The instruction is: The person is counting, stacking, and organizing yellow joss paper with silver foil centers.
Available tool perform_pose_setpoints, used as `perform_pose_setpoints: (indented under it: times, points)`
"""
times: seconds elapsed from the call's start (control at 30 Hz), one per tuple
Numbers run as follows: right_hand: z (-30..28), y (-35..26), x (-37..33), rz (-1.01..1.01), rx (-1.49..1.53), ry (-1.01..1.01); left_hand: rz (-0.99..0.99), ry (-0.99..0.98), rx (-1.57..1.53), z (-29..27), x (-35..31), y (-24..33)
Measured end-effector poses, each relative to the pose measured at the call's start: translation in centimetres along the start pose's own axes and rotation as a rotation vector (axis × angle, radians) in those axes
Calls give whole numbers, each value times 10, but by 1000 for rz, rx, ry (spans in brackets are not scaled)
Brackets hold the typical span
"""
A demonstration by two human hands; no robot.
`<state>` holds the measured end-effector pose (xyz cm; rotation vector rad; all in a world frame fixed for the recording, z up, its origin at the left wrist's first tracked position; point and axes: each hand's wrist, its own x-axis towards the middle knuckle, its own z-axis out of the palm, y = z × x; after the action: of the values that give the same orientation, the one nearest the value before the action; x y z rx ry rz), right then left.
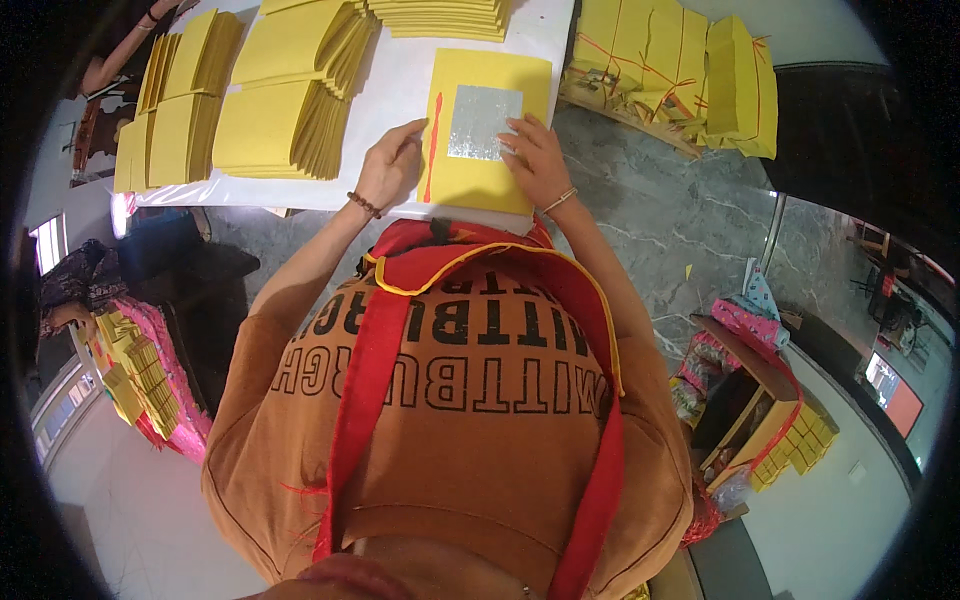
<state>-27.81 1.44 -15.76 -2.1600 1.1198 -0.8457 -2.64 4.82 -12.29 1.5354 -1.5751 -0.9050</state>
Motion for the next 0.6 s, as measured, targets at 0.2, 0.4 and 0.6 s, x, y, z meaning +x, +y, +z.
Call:
perform_pose_setpoints:
  times: [0.2, 0.4, 0.6]
  points:
    - [2, 1, -2, -14, 3, 43, 319, -75, 293, -10, -6, 11]
    - [1, 5, -1, 6, 24, 23, 608, -464, 574, -9, -30, 22]
    - [-2, 9, -1, 24, 141, -14, 681, -413, 509, -6, -22, 9]
